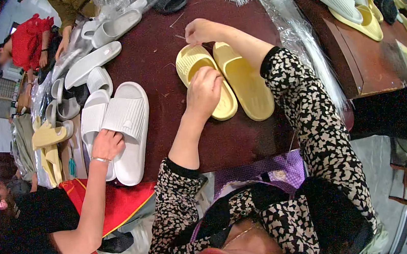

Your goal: The person pairs slippers together by threading plastic ties through them by hand and places them on the table.

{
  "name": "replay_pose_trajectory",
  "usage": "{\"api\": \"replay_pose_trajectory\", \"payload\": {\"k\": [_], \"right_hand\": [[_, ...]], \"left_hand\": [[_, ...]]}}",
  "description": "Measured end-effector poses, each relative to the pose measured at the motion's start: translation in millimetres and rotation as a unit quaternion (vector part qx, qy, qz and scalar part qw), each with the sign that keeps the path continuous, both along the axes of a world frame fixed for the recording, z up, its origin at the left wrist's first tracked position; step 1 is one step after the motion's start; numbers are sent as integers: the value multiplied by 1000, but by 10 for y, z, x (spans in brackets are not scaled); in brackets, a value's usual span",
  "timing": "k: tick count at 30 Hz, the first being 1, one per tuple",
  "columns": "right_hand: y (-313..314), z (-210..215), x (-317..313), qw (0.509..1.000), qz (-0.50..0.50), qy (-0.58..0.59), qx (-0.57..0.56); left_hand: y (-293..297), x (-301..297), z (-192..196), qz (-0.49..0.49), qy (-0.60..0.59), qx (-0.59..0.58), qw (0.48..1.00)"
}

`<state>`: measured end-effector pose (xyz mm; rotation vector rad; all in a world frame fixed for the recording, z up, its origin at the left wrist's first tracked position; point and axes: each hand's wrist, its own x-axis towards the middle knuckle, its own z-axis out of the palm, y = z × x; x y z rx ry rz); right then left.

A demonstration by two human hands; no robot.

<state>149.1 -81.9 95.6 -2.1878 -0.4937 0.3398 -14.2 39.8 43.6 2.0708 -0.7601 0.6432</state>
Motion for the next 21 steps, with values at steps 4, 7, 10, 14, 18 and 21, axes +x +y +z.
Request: {"api": "replay_pose_trajectory", "payload": {"k": [4,7,10,14,18,21], "right_hand": [[222,166,-225,995,55,15,-80],[318,251,-299,992,67,27,-107],[380,180,-266,993,75,85,-27],[279,-47,-194,997,43,66,23],[59,-69,-145,987,-61,70,134],[-119,-94,-223,972,-104,62,203]], "left_hand": [[28,-41,13,-8,10,-13,1000],[48,-8,15,-13,4,-9,1000],[75,20,17,-16,8,-4,1000],[42,27,-26,-24,10,-2,1000],[29,28,27,-12,-32,-42,999],[50,55,67,27,-82,-112,990]]}}
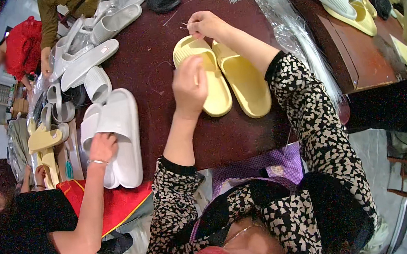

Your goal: The person pairs slippers together by threading plastic ties through them by hand and places them on the table.

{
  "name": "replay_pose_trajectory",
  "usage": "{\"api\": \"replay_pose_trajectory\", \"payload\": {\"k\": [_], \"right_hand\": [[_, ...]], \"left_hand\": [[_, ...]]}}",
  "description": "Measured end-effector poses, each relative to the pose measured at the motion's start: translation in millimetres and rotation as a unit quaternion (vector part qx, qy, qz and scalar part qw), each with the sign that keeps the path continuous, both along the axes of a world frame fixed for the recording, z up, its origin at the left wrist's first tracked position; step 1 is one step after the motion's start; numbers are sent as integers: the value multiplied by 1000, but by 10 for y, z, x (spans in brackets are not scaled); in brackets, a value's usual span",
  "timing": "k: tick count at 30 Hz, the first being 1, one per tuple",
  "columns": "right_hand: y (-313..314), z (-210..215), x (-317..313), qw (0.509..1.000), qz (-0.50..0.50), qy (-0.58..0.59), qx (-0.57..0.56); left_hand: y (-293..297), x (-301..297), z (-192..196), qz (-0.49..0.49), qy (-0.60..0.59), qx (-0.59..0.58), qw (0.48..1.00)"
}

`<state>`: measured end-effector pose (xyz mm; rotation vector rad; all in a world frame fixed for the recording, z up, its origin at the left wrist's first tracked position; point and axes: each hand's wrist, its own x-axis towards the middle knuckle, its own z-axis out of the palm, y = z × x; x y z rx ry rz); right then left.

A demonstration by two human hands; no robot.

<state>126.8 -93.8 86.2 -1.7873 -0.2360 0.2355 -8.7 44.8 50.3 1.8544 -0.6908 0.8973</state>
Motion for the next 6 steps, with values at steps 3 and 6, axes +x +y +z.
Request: {"api": "replay_pose_trajectory", "payload": {"k": [3,6], "right_hand": [[-102,-24,-227,999,-3,-34,30],[-26,25,-584,997,55,-49,34]], "left_hand": [[162,76,33,72,-16,-31,997],[259,39,86,36,209,-123,969]]}}
